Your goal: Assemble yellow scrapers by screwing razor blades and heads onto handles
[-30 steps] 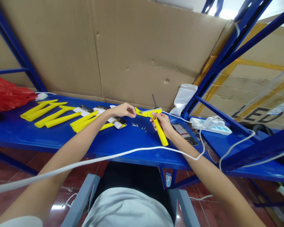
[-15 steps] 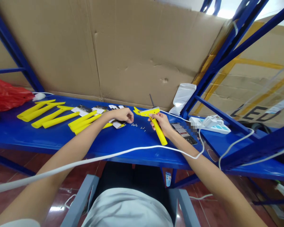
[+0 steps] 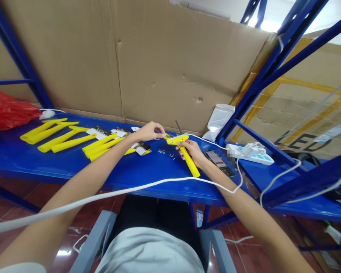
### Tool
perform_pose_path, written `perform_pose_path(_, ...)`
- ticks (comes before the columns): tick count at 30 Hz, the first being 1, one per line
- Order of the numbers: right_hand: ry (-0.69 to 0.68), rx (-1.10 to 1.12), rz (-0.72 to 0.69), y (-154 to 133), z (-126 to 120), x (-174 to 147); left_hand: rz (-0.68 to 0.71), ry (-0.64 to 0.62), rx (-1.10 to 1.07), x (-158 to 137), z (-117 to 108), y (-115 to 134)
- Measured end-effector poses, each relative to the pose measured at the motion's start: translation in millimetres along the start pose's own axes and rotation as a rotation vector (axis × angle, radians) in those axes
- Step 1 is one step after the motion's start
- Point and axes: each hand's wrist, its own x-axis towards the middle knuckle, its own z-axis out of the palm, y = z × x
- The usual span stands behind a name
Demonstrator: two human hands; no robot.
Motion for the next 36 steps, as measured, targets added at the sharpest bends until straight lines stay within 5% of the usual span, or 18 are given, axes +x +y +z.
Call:
perform_pose_path(3, -0.032, -0.001, 0.014, 1.1, 3.2, -2.3, 0.103, 0.094, -0.136, -0.5, 11.6, 12.2)
perform_pose_path(12, -0.101, -0.016, 0.029, 0.9, 14.1, -8.3, 0.273, 0.071, -0.167, -6.3, 43.6, 31.7)
perform_pose_path(36, -0.141, -0.080, 0.019, 5.2, 14.2, -9.9, -0.080, 0.030, -0.507, -1.0, 55.2, 20.1)
